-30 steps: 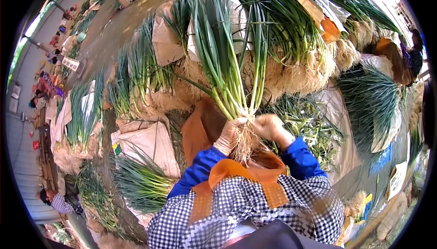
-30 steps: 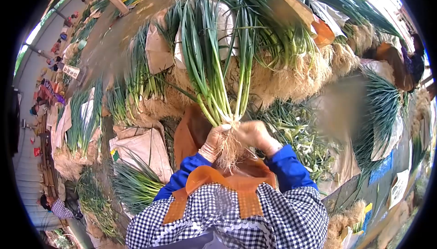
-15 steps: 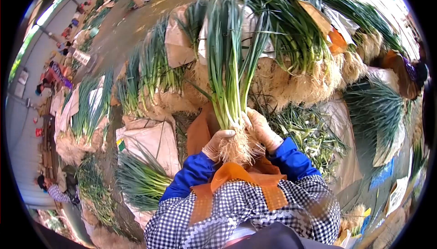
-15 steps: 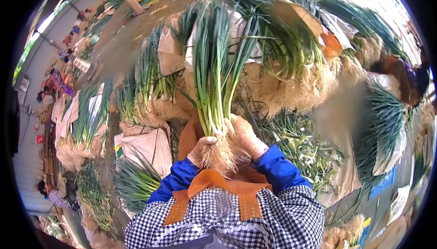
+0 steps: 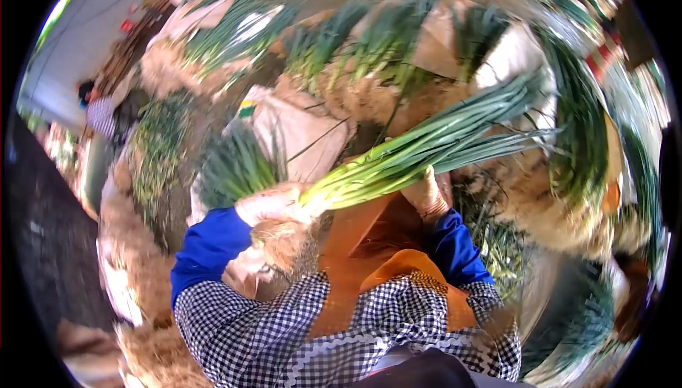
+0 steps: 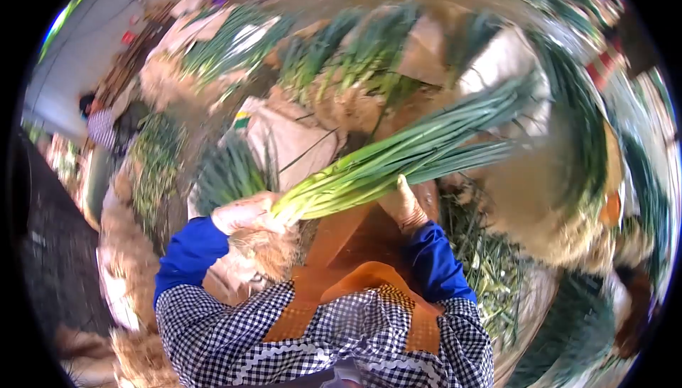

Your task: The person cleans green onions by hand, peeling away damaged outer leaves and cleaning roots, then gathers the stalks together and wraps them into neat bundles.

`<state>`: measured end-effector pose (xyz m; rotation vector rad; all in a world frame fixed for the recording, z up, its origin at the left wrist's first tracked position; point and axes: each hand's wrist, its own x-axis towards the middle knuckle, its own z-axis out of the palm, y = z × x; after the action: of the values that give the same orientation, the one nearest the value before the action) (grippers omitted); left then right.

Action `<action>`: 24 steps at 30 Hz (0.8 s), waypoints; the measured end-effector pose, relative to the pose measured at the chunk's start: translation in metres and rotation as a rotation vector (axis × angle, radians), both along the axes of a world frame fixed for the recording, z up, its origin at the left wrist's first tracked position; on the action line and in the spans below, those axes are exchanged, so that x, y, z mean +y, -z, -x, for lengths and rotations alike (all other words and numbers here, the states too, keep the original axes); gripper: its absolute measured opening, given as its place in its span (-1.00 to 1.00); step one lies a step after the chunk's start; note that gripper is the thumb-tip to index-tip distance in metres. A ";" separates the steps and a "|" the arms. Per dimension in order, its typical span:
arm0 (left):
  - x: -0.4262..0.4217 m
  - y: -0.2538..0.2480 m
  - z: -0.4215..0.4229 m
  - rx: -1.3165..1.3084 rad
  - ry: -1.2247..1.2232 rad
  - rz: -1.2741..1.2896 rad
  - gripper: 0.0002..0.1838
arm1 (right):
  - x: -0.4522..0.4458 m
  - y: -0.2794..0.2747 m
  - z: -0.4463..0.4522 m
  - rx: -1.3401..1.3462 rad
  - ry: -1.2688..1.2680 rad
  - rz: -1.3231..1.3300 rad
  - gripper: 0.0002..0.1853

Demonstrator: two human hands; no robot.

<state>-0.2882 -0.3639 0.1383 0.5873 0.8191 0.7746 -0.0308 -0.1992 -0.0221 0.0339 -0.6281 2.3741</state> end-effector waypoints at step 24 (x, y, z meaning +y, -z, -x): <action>-0.241 0.456 0.176 0.001 -1.369 0.554 -0.79 | 0.033 -0.043 0.112 -1.038 -0.229 -0.667 -0.52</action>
<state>-0.4640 -0.6047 -0.3181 -0.5941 1.3564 1.6721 -0.1429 -0.1659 0.0207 -0.9146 -1.9480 2.1391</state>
